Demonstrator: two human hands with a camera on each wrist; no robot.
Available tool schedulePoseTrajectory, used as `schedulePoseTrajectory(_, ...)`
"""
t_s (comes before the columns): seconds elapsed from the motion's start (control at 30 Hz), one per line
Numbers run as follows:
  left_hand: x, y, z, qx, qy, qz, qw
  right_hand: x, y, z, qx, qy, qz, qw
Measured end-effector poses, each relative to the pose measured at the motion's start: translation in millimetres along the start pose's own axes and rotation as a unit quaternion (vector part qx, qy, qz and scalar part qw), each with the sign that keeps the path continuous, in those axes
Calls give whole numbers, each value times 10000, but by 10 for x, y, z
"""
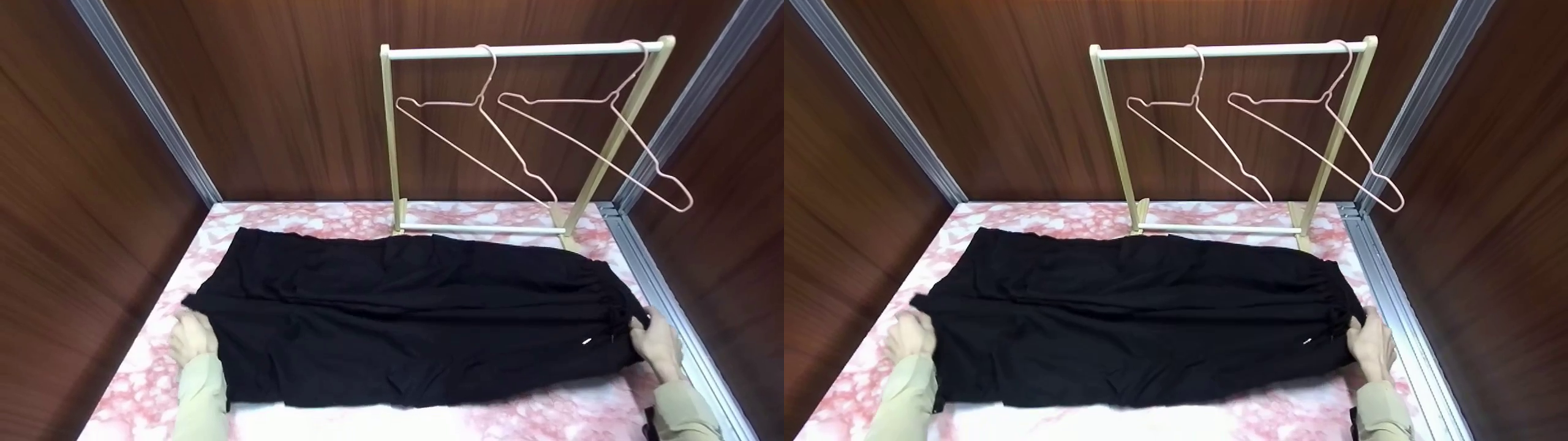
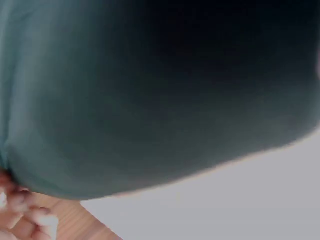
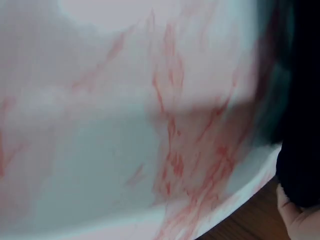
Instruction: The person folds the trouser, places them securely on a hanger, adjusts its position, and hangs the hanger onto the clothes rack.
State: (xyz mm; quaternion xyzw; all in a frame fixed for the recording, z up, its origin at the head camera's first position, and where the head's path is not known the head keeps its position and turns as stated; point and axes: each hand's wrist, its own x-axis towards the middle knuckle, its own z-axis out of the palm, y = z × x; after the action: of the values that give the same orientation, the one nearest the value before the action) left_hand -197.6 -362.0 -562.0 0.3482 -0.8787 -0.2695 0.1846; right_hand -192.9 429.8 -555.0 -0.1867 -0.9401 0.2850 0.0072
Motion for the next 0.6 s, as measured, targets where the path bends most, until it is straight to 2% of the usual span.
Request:
schedulePoseTrajectory(0.07,19,102,-35,-155,438,54,9989,-16,0,-11,28,172,-14,9998)
schedulePoseTrajectory(0.13,34,179,-62,-255,506,96,9983,-28,4,-11,29,262,-52,9996)
schedulePoseTrajectory(0.17,47,191,-69,-284,407,145,9987,-34,11,-8,31,246,-42,9997)
schedulePoseTrajectory(0.27,78,133,-65,-205,-291,297,9989,-36,51,0,28,82,32,10000)
schedulePoseTrajectory(0.37,90,-23,-57,38,-1204,226,9925,-33,107,12,22,-102,56,9999)
schedulePoseTrajectory(0.5,79,-205,-72,458,-2049,-268,9773,-31,154,10,7,-275,4,9996)
schedulePoseTrajectory(0.6,75,-312,-89,582,-2369,-711,9672,-26,175,0,-43,-441,-85,9990)
